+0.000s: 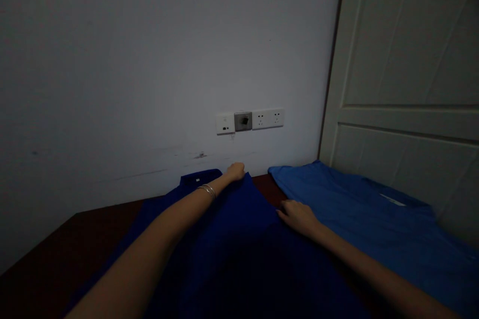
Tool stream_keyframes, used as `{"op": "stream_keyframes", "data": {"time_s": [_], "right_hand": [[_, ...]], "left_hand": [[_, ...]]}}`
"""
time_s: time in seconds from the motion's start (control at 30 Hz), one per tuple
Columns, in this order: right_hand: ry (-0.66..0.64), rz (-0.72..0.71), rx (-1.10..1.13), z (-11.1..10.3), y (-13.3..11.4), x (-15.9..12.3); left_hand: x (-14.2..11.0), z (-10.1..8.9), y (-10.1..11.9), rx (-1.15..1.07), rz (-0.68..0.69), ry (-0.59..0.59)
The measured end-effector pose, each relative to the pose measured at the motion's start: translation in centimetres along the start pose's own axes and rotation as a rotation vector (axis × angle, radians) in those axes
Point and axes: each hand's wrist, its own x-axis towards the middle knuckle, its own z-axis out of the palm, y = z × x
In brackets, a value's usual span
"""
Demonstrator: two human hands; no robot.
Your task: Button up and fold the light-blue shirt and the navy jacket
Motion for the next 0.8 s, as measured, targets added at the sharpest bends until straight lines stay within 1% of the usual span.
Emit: {"op": "stream_keyframes", "data": {"time_s": [0.17, 0.33, 0.47, 0.63, 0.8], "right_hand": [[-0.04, 0.005, 0.043, 0.3, 0.6, 0.5], [-0.036, -0.002, 0.112, 0.6, 1.2, 0.5], [-0.033, -0.005, 0.15, 0.6, 1.4, 0.3], [-0.031, 0.006, 0.168, 0.9, 1.5, 0.3], [-0.016, 0.02, 0.244, 1.3, 1.7, 0.2]], "left_hand": [[2.0, 3.1, 1.3, -0.128, -0.128, 0.04], [3.5, 5.3, 1.2, -0.246, -0.217, 0.066], [4.4, 6.2, 0.8, -0.331, -0.277, 0.088], [5.8, 6.7, 0.7, -0.444, -0.349, 0.101], [5.8, 6.8, 0.8, -0.462, -0.39, 0.206]]}}
